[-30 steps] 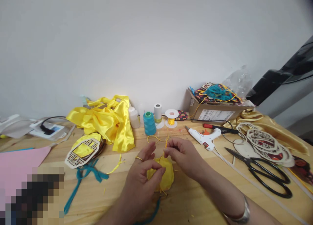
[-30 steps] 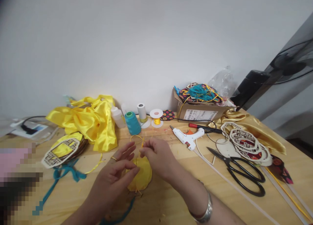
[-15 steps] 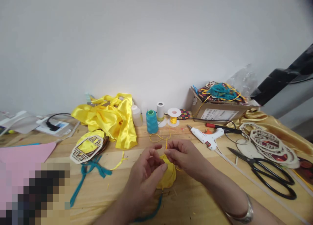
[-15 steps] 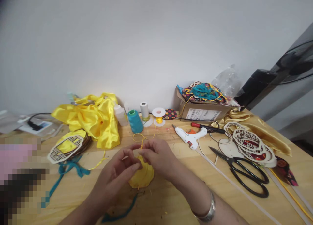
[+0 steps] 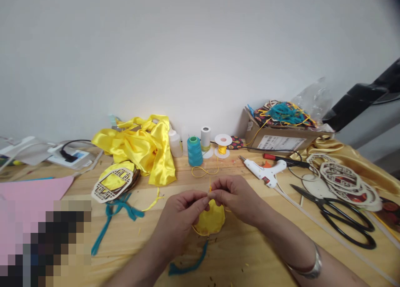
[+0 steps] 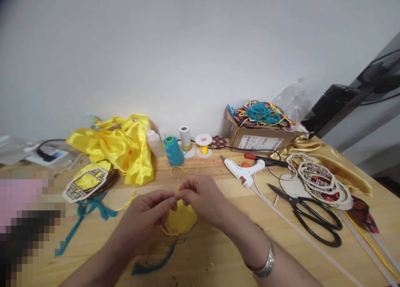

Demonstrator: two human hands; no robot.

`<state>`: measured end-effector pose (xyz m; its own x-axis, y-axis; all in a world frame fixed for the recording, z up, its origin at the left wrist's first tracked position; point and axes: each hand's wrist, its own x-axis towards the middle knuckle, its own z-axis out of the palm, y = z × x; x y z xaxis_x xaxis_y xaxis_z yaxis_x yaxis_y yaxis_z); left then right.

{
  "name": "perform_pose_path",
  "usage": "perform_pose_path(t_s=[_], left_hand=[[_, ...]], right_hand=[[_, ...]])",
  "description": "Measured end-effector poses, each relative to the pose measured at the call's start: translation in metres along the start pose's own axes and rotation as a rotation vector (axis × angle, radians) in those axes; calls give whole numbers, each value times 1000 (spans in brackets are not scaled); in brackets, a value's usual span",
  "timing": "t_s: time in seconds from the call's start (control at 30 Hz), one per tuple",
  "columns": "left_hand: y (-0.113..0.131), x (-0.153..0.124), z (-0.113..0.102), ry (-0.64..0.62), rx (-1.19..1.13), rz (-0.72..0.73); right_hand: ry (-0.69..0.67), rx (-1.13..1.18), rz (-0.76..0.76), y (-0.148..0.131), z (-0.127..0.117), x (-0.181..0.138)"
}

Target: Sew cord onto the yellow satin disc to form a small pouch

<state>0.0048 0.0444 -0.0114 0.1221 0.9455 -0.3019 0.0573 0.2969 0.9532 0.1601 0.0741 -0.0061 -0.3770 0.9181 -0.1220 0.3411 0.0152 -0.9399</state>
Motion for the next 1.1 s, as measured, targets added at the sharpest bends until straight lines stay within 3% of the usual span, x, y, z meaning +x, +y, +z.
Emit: perform_pose_path(t_s=[0.3, 0.47, 0.73, 0.9, 1.1], left_hand=[[5, -1, -1, -31, -35, -4], [6, -1, -1, 16, -48, -22], [0, 5, -6, 91, -97, -11], [-5, 6, -6, 100, -207, -18], [-4, 6, -4, 145, -348, -114]], right_hand=[[-44, 52, 42, 2, -2, 1], [-10, 10, -29, 1, -3, 0], [156, -487, -166, -5, -5, -6], [229, -626, -230, -12, 4, -17], [277, -869, -518, -4, 29, -30]])
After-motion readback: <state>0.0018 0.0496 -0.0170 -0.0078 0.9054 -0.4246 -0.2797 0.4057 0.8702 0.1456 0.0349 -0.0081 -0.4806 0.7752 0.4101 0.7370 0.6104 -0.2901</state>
